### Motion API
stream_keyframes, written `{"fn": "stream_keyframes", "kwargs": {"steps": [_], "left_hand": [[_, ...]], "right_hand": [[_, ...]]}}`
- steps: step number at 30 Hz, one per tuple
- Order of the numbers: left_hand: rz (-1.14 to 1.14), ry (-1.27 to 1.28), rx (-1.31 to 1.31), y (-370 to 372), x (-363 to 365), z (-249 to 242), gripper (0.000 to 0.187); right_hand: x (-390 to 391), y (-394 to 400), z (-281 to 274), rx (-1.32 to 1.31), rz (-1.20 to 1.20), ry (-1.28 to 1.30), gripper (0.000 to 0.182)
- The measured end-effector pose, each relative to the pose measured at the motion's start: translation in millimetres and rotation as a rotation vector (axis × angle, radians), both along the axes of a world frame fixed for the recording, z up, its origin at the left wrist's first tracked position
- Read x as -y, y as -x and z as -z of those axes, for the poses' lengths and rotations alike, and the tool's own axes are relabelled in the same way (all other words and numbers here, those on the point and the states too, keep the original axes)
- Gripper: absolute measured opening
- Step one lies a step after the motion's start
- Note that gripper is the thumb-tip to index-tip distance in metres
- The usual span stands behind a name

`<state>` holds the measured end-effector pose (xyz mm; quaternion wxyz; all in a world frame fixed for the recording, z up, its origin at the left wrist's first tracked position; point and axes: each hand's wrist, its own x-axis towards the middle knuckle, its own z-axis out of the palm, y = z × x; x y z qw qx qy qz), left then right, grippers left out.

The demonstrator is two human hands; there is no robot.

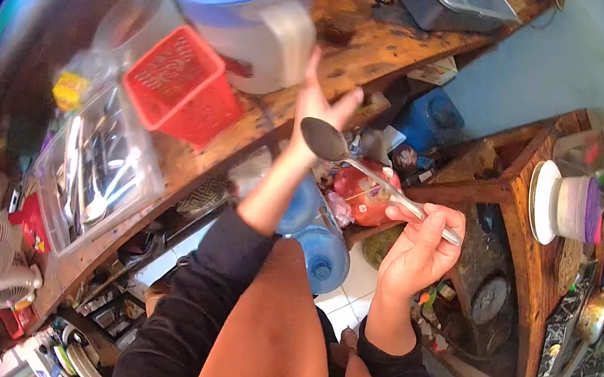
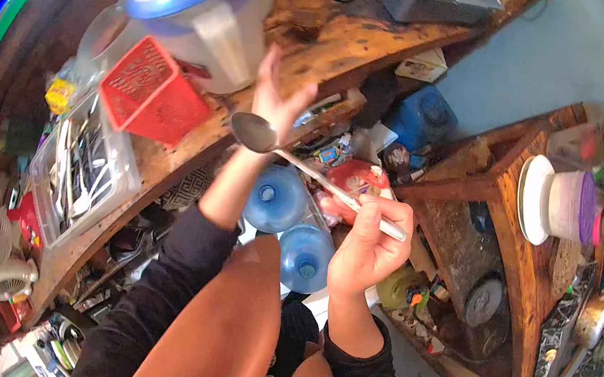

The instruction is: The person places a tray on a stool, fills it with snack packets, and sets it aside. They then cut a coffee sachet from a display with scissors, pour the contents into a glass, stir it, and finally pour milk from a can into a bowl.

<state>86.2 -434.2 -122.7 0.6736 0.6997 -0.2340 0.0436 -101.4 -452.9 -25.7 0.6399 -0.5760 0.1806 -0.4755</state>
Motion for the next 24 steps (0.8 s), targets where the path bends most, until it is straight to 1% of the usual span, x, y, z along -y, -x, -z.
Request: {"fn": "stream_keyframes", "kwargs": {"steps": [1, 2, 3, 4, 5, 6, 7, 8, 9, 10, 11, 12, 14, 15, 17, 19, 21, 22, 23, 24], "left_hand": [[0.013, -0.012, 0.073, 15.6, -17.4, 1.9, 0.078], [0.051, -0.002, 0.027, 33.2, -39.2, -7.2, 0.071], [0.089, 0.009, -0.023, 49.5, -61.6, -19.4, 0.065], [0.116, 0.079, -0.069, 59.5, -81.9, -26.3, 0.058], [0.147, 0.147, -0.119, 68.8, -102.6, -31.4, 0.052], [0.107, 0.09, -0.249, 78.3, -122.2, -36.0, 0.043], [0.092, 0.122, -0.284, 84.7, -138.0, -41.5, 0.038], [0.056, 0.177, -0.337, 88.6, -150.6, -35.1, 0.036], [0.022, 0.232, -0.388, 90.5, -160.8, -28.6, 0.035], [-0.007, 0.227, -0.334, 90.4, -169.7, -28.8, 0.034], [-0.035, 0.222, -0.281, 90.5, -177.6, -30.5, 0.033], [-0.042, 0.227, -0.287, 91.2, -184.6, -34.8, 0.033], [-0.058, 0.23, -0.311, 93.2, -195.0, -36.3, 0.033], [-0.071, 0.23, -0.329, 93.8, -198.8, -37.4, 0.032], [-0.085, 0.212, -0.348, 93.2, -205.6, -35.9, 0.031], [-0.103, 0.206, -0.324, 89.4, -206.3, -36.5, 0.031], [-0.08, 0.178, -0.286, 86.2, -200.5, -37.5, 0.031], [-0.08, 0.178, -0.358, 86.0, -197.1, -35.2, 0.03], [-0.068, 0.174, -0.431, 86.2, -194.6, -31.7, 0.029], [0.01, 0.115, -0.372, 89.7, -195.1, -26.3, 0.03]], "right_hand": [[-8.6, -7.2, -6.5, 0.042, -0.049, -0.001, 0.016], [-17.2, -14.0, -12.8, 0.08, -0.099, -0.003, 0.017], [-24.0, -22.6, -18.8, 0.065, -0.159, 0.083, 0.017], [-29.4, -34.9, -17.9, 0.065, -0.173, 0.268, 0.012], [-46.0, -56.2, -23.0, 0.179, -0.252, 0.208, 0.013], [-60.6, -87.3, -26.4, 0.258, -0.225, 0.342, 0.016], [-70.6, -113.8, -45.1, 0.202, -0.277, 0.588, 0.014], [-85.6, -150.4, -47.3, 0.265, -0.143, 0.704, 0.013], [-96.8, -183.3, -53.8, 0.344, -0.068, 0.823, 0.019], [-105.8, -210.3, -55.2, 0.251, -0.131, 0.873, 0.02], [-113.5, -241.4, -51.3, 0.18, -0.096, 0.96, 0.021], [-125.0, -261.4, -48.0, -0.004, -0.111, 0.923, 0.023], [-134.0, -291.4, -42.6, -0.174, -0.104, 0.878, 0.021], [-137.5, -300.1, -39.9, -0.181, -0.093, 0.88, 0.021], [-137.7, -306.9, -41.2, -0.371, -0.183, 0.852, 0.015], [-131.4, -300.9, -45.1, -0.358, -0.23, 0.99, 0.017], [-137.4, -307.5, -37.1, -0.383, -0.314, 0.852, 0.015], [-145.8, -305.7, -32.8, -0.413, -0.229, 0.849, 0.017], [-152.0, -285.1, -23.3, -0.279, -0.161, 0.908, 0.014], [-143.4, -242.4, -36.8, -0.263, -0.192, 1.0, 0.013]]}}
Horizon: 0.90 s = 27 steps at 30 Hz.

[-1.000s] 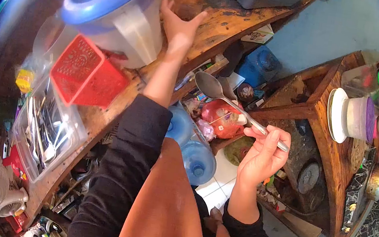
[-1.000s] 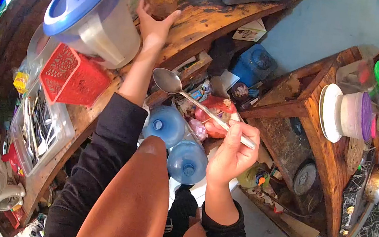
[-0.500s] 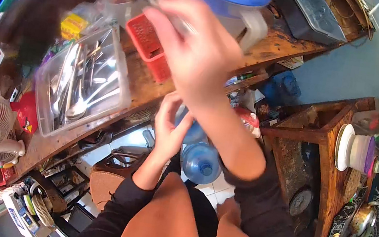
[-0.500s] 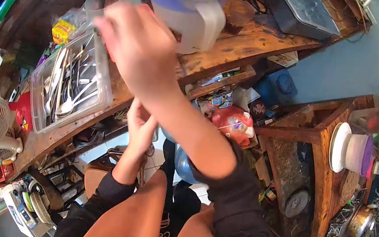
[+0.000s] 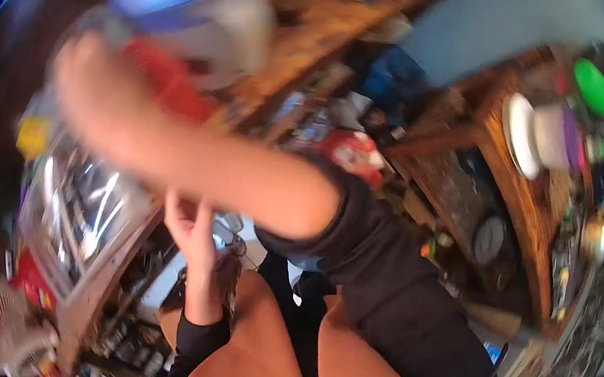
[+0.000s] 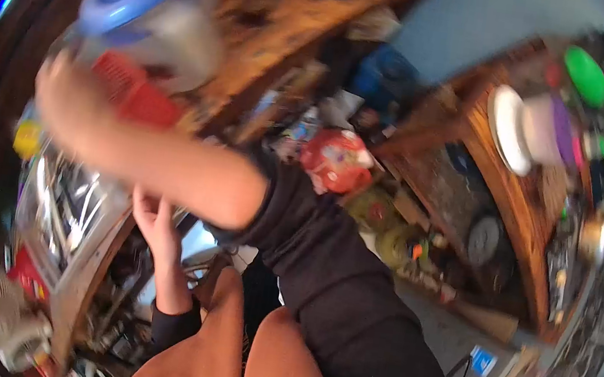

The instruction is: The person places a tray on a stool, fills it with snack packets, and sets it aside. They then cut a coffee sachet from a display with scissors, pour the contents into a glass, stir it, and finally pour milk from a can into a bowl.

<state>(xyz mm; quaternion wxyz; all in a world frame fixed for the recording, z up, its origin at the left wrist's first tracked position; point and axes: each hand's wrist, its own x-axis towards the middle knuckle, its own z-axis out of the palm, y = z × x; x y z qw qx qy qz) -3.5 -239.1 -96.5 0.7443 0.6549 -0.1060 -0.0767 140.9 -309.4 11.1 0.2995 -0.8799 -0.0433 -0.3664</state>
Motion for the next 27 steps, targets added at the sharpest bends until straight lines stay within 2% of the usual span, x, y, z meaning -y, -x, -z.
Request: {"fn": "stream_keyframes", "kwargs": {"steps": [1, 2, 3, 4, 5, 6, 7, 8, 9, 12, 13, 16, 17, 19, 21, 23, 25, 26, 27], "left_hand": [[0.094, -0.034, 0.067, -2.4, 3.2, 9.4, 0.031], [0.063, -0.193, 0.096, -13.9, 18.6, 32.9, 0.039], [0.101, -0.14, 0.02, 5.6, 51.0, -1.4, 0.039], [0.203, -0.115, 0.02, 13.3, 69.7, 3.9, 0.039], [0.314, -0.093, 0.033, 19.4, 83.9, 13.9, 0.039], [0.421, -0.074, 0.041, 25.3, 99.8, 24.0, 0.038], [0.519, -0.054, 0.054, 37.7, 119.2, 29.5, 0.038], [0.56, -0.162, 0.084, 57.1, 143.1, 29.0, 0.036], [0.651, -0.202, 0.133, 76.8, 166.0, 33.7, 0.035], [1.032, -0.015, 0.102, 175.6, 238.6, 19.4, 0.035], [1.101, 0.007, 0.339, 207.8, 265.0, 15.8, 0.033], [1.503, 0.112, 0.529, 327.6, 310.2, -19.8, 0.033], [1.641, 0.142, 0.587, 363.9, 317.8, -33.6, 0.032], [1.779, 0.255, 0.592, 434.3, 328.6, -44.1, 0.033], [1.799, 0.488, 0.582, 505.5, 346.4, -51.6, 0.037], [1.827, 0.461, 0.457, 563.7, 359.1, -52.5, 0.041], [2.013, 0.255, 0.283, 606.2, 369.3, -26.5, 0.045], [1.918, 0.302, 0.204, 614.6, 359.5, -25.8, 0.05], [1.934, 0.304, 0.215, 614.7, 354.3, -23.2, 0.05]], "right_hand": [[17.3, 48.0, -14.6, -0.14, -0.137, 0.296, 0.018], [18.9, 84.4, -2.3, -0.003, -0.156, -0.152, 0.029], [38.1, 131.5, -4.7, -0.167, -0.223, -0.277, 0.035], [39.8, 168.2, 16.2, -0.05, 0.206, -0.177, 0.033], [55.4, 196.6, 40.3, 0.106, 0.244, -0.433, 0.031], [104.6, 248.3, 41.7, 0.08, 0.124, -0.501, 0.031], [132.7, 294.3, 58.2, 0.053, 0.305, -0.534, 0.026], [155.0, 343.5, 65.5, -0.002, 0.613, -0.36, 0.026], [176.4, 392.6, 74.5, 0.001, 0.845, -0.364, 0.023], [215.2, 565.3, 58.1, 0.03, 1.574, 0.112, 0.023], [216.9, 615.0, 41.9, -0.029, 1.793, 0.277, 0.024], [196.0, 736.2, 16.4, -0.174, 2.319, 0.223, 0.023], [188.4, 766.1, 16.5, -0.236, 2.388, 0.273, 0.022], [178.6, 798.1, 13.5, -0.423, 2.441, 0.049, 0.023], [182.1, 811.9, 12.0, -0.466, 2.469, 0.076, 0.026], [187.3, 817.2, 18.2, -0.559, 2.478, 0.153, 0.035], [190.9, 814.7, 20.0, -0.579, 2.513, 0.221, 0.034], [191.2, 813.0, 18.8, -0.572, 2.528, 0.213, 0.034], [191.3, 810.6, 17.3, -0.505, 2.52, 0.131, 0.034]]}}
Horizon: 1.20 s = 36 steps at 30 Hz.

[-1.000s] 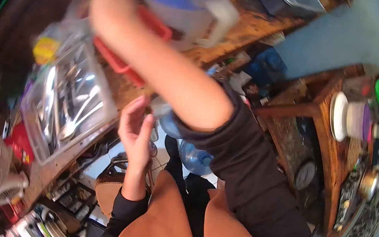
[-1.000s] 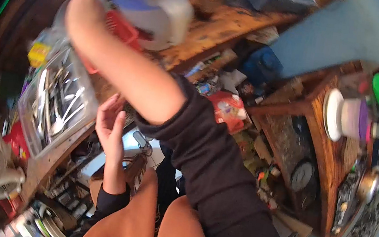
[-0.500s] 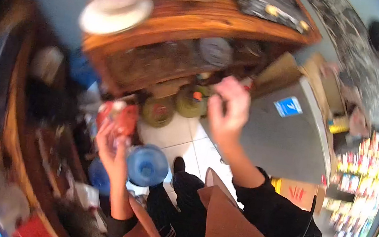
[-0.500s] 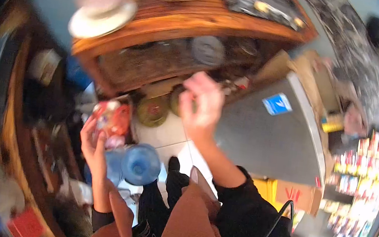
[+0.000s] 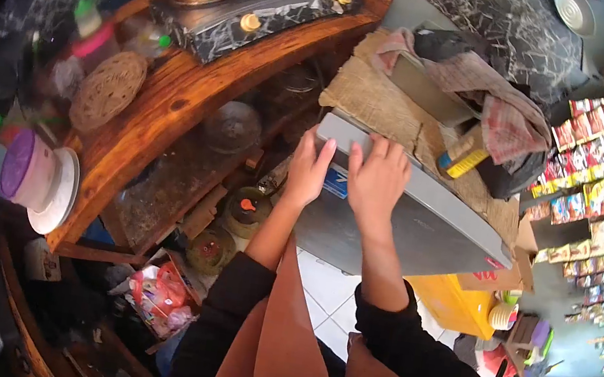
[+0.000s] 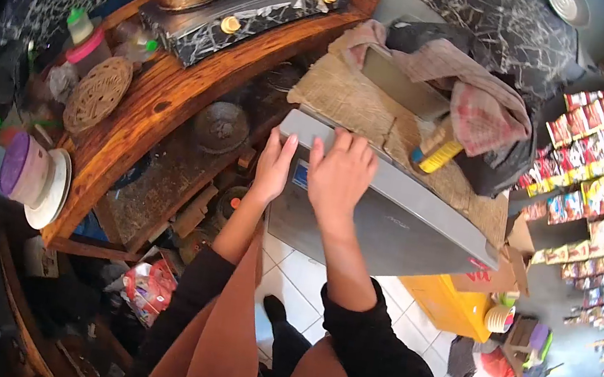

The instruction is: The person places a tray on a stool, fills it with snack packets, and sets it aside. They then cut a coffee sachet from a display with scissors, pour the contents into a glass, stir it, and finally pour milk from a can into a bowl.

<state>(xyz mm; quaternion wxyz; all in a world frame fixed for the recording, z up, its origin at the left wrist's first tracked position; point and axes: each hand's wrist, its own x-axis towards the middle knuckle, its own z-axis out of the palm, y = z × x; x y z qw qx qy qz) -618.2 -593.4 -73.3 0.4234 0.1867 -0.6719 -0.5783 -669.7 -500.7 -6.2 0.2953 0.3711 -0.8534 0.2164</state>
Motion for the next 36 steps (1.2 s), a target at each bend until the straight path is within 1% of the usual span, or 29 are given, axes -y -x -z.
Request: {"fn": "stream_keyframes", "kwargs": {"steps": [1, 2, 3, 5, 6, 8, 10, 12, 13, 14, 16, 17, 18, 19, 20, 21, 22, 23, 24, 25, 26, 27, 28, 29, 30, 31, 32, 34, 36], "left_hand": [[-0.048, -0.012, 0.098, -4.4, -3.7, 2.9, 0.05], [-0.09, -0.017, 0.198, -11.0, -7.0, 4.2, 0.051], [-0.099, 0.007, 0.193, -17.9, -9.5, 7.1, 0.053], [-0.11, 0.042, 0.139, -42.3, -18.6, 14.4, 0.051], [-0.106, 0.041, 0.135, -60.6, -26.7, 17.4, 0.051], [-0.063, 0.016, 0.128, -103.6, -49.7, 25.7, 0.052], [-0.023, -0.022, 0.13, -150.0, -77.5, 27.6, 0.053], [0.013, 0.069, 0.176, -190.5, -117.6, 13.7, 0.055], [0.036, 0.029, 0.186, -206.1, -137.7, 12.8, 0.057], [0.077, 0.021, 0.251, -220.6, -156.5, 15.5, 0.059], [0.152, 0.064, 0.297, -241.8, -191.4, 0.9, 0.056], [0.179, 0.1, 0.319, -249.0, -209.9, 1.0, 0.055], [0.206, 0.141, 0.34, -253.4, -227.2, -2.4, 0.055], [0.345, 0.021, 0.461, -257.7, -244.6, -10.4, 0.057], [0.423, 0.055, 0.536, -259.7, -259.7, -17.5, 0.06], [0.446, 0.068, 0.437, -258.2, -276.4, -22.9, 0.061], [0.47, 0.081, 0.336, -256.6, -291.6, -26.6, 0.061], [0.559, 0.131, 0.365, -257.6, -301.6, -24.7, 0.062], [0.675, 0.214, 0.408, -257.4, -310.1, -23.3, 0.055], [0.717, 0.29, 0.395, -255.8, -320.0, -21.2, 0.051], [0.758, 0.366, 0.379, -253.5, -330.7, -18.3, 0.046], [0.86, 0.349, 0.346, -251.7, -339.5, -14.9, 0.039], [0.877, 0.348, 0.344, -249.5, -348.2, -11.6, 0.039], [0.986, 0.352, 0.291, -247.0, -355.8, -10.9, 0.038], [1.092, 0.354, 0.238, -245.2, -361.6, -9.2, 0.036], [1.166, 0.277, 0.164, -243.5, -362.6, -6.1, 0.034], [1.174, 0.276, 0.164, -240.3, -359.9, -4.4, 0.034], [1.159, 0.286, 0.107, -234.6, -347.6, 2.1, 0.033], [1.097, 0.192, 0.16, -229.2, -322.6, 11.3, 0.032]], "right_hand": [[-0.9, -4.0, -1.0, 0.08, -0.007, 0.034, 0.034], [-2.7, -9.8, -1.1, 0.094, 0.022, 0.051, 0.034], [-5.1, -17.4, -0.3, 0.096, 0.009, 0.058, 0.034], [-14.6, -37.2, 3.0, 0.075, -0.033, 0.08, 0.032], [-24.5, -50.0, 2.0, 0.08, -0.012, 0.087, 0.032], [-48.1, -81.4, 2.5, 0.076, -0.101, 0.058, 0.031], [-82.8, -112.6, -3.9, 0.136, -0.115, 0.037, 0.03], [-122.1, -141.0, -12.8, 0.214, -0.197, -0.064, 0.031], [-141.0, -152.3, -14.3, 0.275, -0.193, -0.1, 0.029], [-159.9, -162.4, -20.4, 0.29, -0.176, -0.116, 0.029], [-197.8, -177.8, -35.5, 0.363, -0.236, -0.221, 0.028], [-217.1, -180.5, -36.4, 0.393, -0.241, -0.283, 0.028], [-235.0, -182.3, -40.3, 0.402, -0.23, -0.289, 0.028], [-252.3, -184.1, -44.2, 0.458, -0.254, -0.313, 0.028], [-268.8, -186.2, -47.6, 0.514, -0.278, -0.334, 0.027], [-284.1, -189.3, -50.5, 0.538, -0.26, -0.343, 0.034], [-296.8, -193.3, -49.5, 0.544, -0.243, -0.338, 0.034], [-309.3, -199.5, -44.5, 0.45, -0.059, -0.264, 0.042], [-321.8, -206.0, -41.3, 0.354, 0.126, -0.191, 0.05], [-336.5, -210.7, -42.0, 0.386, 0.239, -0.291, 0.067], [-349.5, -213.9, -39.2, 0.393, 0.26, -0.287, 0.067], [-361.8, -216.1, -34.2, 0.503, 0.367, -0.247, 0.069], [-373.3, -217.5, -31.6, 0.61, 0.471, -0.206, 0.071], [-384.3, -217.1, -32.2, 0.571, 0.542, -0.31, 0.074], [-392.8, -215.3, -32.9, 0.506, 0.619, -0.401, 0.071], [-400.0, -212.8, -36.5, 0.527, 0.665, -0.425, 0.071], [-407.3, -208.8, -40.3, 0.548, 0.71, -0.447, 0.07], [-431.3, -192.2, -31.5, 0.457, 0.794, -0.454, 0.064], [-442.9, -178.8, -37.0, 0.442, 0.841, -0.456, 0.059]]}}
